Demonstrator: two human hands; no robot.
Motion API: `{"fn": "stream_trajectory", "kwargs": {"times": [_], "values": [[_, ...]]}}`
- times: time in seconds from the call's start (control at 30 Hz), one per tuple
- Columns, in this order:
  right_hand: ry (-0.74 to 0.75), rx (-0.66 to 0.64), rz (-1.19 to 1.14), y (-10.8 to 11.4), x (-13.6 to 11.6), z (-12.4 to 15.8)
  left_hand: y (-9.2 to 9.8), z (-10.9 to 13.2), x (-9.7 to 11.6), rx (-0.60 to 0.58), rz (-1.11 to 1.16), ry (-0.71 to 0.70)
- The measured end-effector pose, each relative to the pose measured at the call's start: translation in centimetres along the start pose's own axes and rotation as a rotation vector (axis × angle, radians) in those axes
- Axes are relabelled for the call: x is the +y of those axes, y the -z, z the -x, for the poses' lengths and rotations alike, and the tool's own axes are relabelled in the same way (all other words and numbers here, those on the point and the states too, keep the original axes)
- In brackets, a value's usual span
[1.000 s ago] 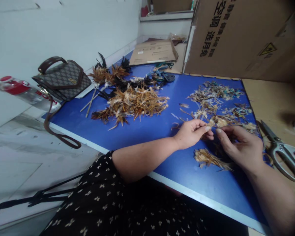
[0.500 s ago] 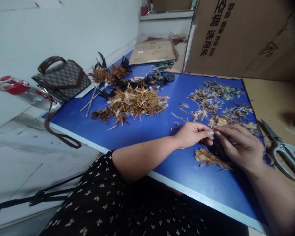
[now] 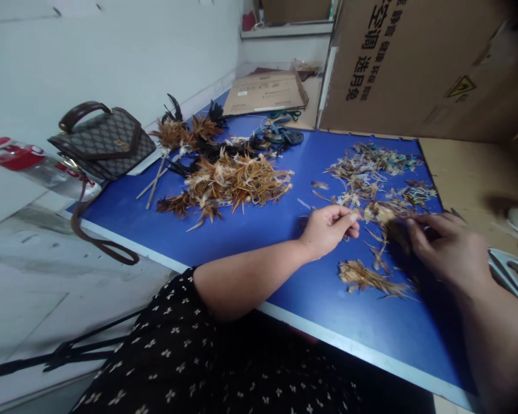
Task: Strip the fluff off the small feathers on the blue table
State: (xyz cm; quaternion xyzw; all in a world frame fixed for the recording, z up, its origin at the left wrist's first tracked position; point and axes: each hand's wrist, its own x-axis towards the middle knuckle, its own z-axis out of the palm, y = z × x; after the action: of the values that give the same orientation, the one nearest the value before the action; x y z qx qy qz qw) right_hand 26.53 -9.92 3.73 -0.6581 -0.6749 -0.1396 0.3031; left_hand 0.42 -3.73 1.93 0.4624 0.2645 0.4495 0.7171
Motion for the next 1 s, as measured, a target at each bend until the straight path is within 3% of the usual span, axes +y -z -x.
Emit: {"fn": "stream_trajectory", "kwargs": {"times": [0.13,0.3,0.5,0.7,0.8,1.0], "values": [[-0.008,-0.15,0.002,-0.5,0.8,0.5,0.1,-0.3,0.1,0.104,0.011,-0.053],[-0.016,-0.324,0.003,-0.1,-0.3,0.4,0.2,-0.3,0.2,0.119,-0.012,-0.058],[-0.153,-0.19,0.053,0.2,-0.7,0.2,0.1,-0.1,0.1,0.081,-0.061,-0.08],[-0.085,-0.291,0.018,-1.5,-0.7,0.3,0.0,-0.1,0.0,0.06,-0.102,-0.089],[-0.064,-0.274,-0.018,-1.9,-0.7,0.2,0.1,0.0,-0.1,0.05,-0.109,-0.094],[-0.133,-0.028,0.009,-1.1,-1.7,0.3,0.0,0.3,-0.6,-0.052,-0.149,-0.089]]}}
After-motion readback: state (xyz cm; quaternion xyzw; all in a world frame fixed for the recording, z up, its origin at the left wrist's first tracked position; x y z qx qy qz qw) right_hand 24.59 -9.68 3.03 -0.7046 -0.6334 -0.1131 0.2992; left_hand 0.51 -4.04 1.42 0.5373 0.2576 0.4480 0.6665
